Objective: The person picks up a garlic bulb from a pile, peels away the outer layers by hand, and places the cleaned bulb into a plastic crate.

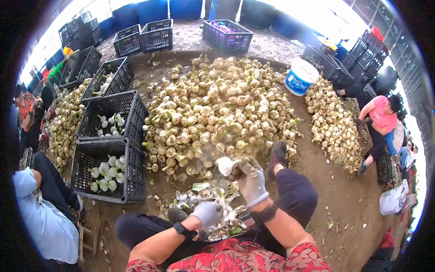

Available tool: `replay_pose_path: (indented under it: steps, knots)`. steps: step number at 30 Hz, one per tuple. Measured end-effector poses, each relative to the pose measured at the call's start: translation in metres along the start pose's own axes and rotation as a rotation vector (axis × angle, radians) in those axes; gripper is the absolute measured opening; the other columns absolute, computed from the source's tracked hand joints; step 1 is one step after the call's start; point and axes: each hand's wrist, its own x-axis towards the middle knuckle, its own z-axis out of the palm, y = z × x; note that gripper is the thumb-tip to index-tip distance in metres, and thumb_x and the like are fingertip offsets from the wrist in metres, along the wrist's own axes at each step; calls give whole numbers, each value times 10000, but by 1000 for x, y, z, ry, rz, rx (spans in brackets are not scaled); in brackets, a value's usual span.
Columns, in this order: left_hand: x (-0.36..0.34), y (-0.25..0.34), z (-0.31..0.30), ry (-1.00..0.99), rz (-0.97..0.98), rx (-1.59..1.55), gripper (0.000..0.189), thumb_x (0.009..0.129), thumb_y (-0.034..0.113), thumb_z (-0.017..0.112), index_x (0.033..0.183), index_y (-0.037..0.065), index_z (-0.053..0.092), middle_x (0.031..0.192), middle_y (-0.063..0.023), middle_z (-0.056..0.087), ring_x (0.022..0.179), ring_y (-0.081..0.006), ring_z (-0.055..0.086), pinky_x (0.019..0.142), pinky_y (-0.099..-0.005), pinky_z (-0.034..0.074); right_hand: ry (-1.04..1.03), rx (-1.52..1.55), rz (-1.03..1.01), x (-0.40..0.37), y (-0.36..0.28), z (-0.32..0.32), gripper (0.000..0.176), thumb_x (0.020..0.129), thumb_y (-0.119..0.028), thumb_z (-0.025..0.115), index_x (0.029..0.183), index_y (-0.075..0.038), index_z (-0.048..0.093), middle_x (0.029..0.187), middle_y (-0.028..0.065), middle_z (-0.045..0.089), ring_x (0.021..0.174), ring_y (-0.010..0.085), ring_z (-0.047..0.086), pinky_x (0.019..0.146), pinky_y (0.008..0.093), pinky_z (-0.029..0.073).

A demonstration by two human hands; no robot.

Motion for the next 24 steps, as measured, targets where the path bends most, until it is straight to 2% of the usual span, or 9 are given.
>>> replay_pose_path:
  steps: [2, 4, 8, 10, 11, 18, 21, 22, 24]
  knots:
    - [-11, 14, -19, -135, 2, 93, 356, 815, 218, 534, 1137, 91, 616, 1024, -216, 651, 959, -373, 630, 825, -453, 491, 47, 250, 150, 4, -2, -10, 136, 892, -219, 636, 898, -83, 644, 753, 26, 633, 669, 133, 605, 598, 341, 523]
    - [-13, 15, -31, 48, -46, -40, 506, 794, 196, 587, 1284, 80, 529, 1116, -236, 616, 982, -354, 635, 845, -419, 500, 21, 240, 172, 5, -2, -14, 105, 896, -201, 624, 865, -100, 633, 752, 18, 629, 672, 137, 598, 606, 359, 518]
    - [23, -16, -13, 574, 62, -805, 420, 842, 125, 636, 1233, 9, 536, 1062, -108, 631, 877, -161, 634, 745, -283, 538, 79, -284, 58, 8, 14, -15, 97, 911, -133, 601, 853, -56, 590, 684, 31, 585, 612, 147, 587, 562, 303, 507]
    - [12, -9, -25, 610, -73, -1331, 370, 863, 144, 635, 1191, 2, 542, 1022, -93, 630, 811, -146, 635, 652, -281, 549, 135, -412, 183, 4, 24, -10, 117, 909, -140, 597, 857, -41, 566, 659, 48, 577, 536, 159, 568, 479, 302, 474]
    - [3, -6, -34, 610, -113, -1403, 348, 873, 138, 622, 1185, 6, 539, 1006, -87, 629, 780, -141, 636, 608, -271, 542, 51, -485, 273, 7, 35, -26, 161, 876, -140, 606, 981, -19, 597, 734, 59, 602, 668, 138, 606, 558, 299, 510]
    - [-15, -21, -61, 799, -195, -1649, 310, 901, 110, 588, 1190, 21, 518, 994, -59, 605, 718, -135, 623, 553, -258, 518, -7, -737, 448, 29, 112, -24, 72, 873, -78, 593, 932, -46, 566, 741, 36, 591, 589, 152, 585, 523, 294, 506]
    - [-25, -28, -87, 1214, 6, -1624, 289, 898, 86, 584, 1177, 38, 524, 1060, -74, 583, 791, -137, 603, 649, -267, 513, -204, -615, 338, 44, 89, 102, 218, 913, -263, 599, 969, -54, 569, 702, 5, 564, 608, 107, 529, 555, 230, 435]
    - [-38, -27, -105, 1328, 104, -1589, 277, 899, 76, 579, 1169, 43, 527, 1082, -81, 575, 807, -138, 597, 679, -268, 508, -362, -672, 234, 78, 105, 110, 354, 856, -264, 651, 1087, -1, 598, 890, 80, 633, 664, 145, 589, 572, 265, 479]
    - [-50, -31, -133, 1427, -107, -1568, 231, 903, 71, 575, 1131, 45, 554, 1013, -63, 603, 779, -138, 602, 703, -263, 495, -459, -277, 267, 87, 86, 189, 502, 865, -273, 672, 1257, -9, 503, 986, 83, 654, 770, 167, 627, 737, 286, 533]
